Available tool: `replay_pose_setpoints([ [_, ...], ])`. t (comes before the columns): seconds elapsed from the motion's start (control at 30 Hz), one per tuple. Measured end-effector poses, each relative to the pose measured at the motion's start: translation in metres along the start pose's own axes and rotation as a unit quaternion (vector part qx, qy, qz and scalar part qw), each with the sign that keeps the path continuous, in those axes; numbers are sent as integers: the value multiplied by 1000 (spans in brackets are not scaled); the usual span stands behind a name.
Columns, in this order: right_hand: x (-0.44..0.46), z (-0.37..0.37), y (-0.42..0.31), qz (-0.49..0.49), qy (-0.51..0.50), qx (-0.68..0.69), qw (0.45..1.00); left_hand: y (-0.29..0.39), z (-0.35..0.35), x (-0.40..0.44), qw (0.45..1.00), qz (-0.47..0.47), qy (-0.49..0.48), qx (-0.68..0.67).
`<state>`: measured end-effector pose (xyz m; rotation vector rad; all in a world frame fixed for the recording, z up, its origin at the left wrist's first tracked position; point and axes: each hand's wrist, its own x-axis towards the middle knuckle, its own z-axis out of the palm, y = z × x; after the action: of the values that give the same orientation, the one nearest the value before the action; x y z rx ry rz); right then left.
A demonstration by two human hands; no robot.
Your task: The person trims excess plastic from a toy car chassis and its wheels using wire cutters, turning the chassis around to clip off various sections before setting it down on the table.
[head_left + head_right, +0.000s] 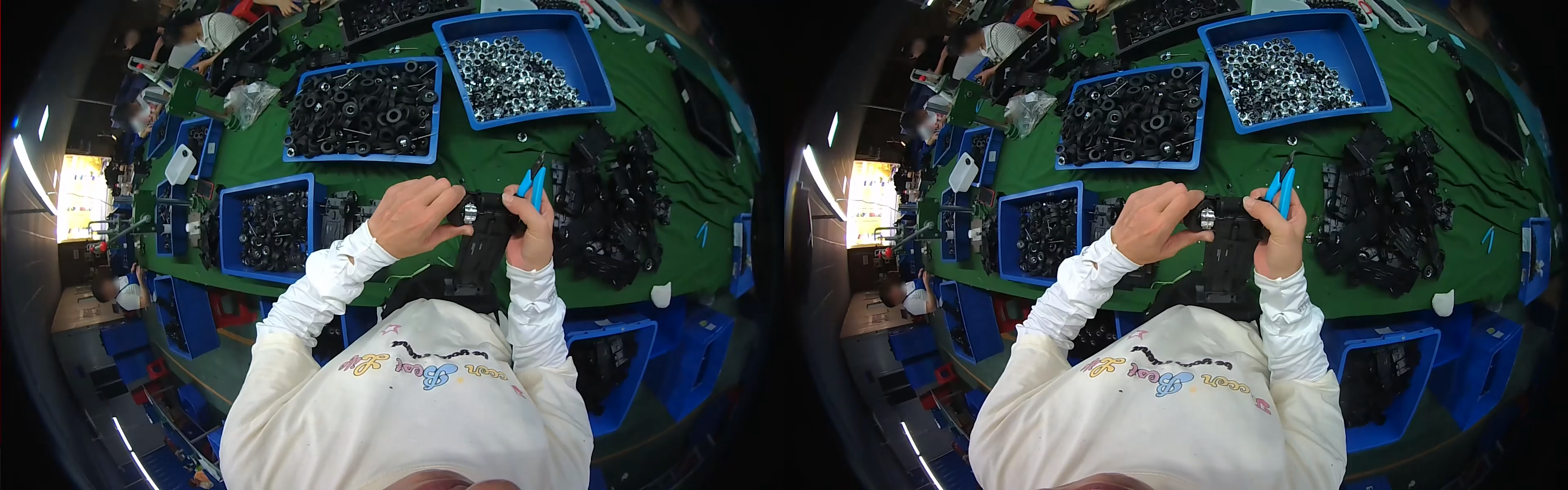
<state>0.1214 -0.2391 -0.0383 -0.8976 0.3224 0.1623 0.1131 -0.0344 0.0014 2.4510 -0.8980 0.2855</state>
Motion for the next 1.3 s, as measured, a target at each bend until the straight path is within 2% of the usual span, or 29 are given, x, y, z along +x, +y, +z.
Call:
replay_pose_setpoints([
  [0.1, -5, 0, -1, 17, 9, 7, 1000, 0, 1, -3, 999, 11, -4, 41],
  [0.2, -9, 0, 2, -3, 33, -3, 999, 3, 3, -6, 996, -17, -28, 79],
  [0.43, -8, 1, 18, 1, 68, 91, 993, 9, 16, -3, 992, -36, 94, 79],
  [0.53, -11, 5, 22, 47, 65, 167, 983, 9, 22, -4, 988, -54, 121, 80],
  [0.6, -8, 4, 29, 92, 106, 203, 969, 9, 28, -5, 985, -67, 130, 90],
  [0.7, -7, 4, 30, 101, 111, 205, 967, 10, 32, -6, 983, -93, 151, 57],
  [0.77, -2, -2, 34, 113, 103, 202, 967, 13, 32, -7, 977, -163, 128, -54],
  [0.8, -1, -1, 31, 123, 95, 199, 968, 14, 30, -8, 977, -163, 128, -55],
  [0.87, -3, -1, 16, 107, 60, 163, 979, 15, 21, -12, 966, -184, 73, -168],
  [0.9, -5, 1, 6, 90, 24, 128, 987, 13, 13, -11, 977, -139, 50, -154],
  [1.07, -3, 1, -7, 134, -24, 104, 985, 9, -12, -11, 985, -92, -2, -148],
  [1.13, 2, -3, -10, 207, -91, 132, 965, 10, -24, -8, 992, -17, -37, -116],
  [1.2, 6, 1, -17, 236, -114, 125, 957, 8, -30, -9, 994, -6, -51, -99],
  [1.23, 6, 2, -19, 265, -135, 117, 948, 7, -32, -9, 995, 30, -56, -72],
  [1.3, 7, 0, -14, 229, -142, 103, 957, 9, -34, -8, 995, 69, -60, -42],
])
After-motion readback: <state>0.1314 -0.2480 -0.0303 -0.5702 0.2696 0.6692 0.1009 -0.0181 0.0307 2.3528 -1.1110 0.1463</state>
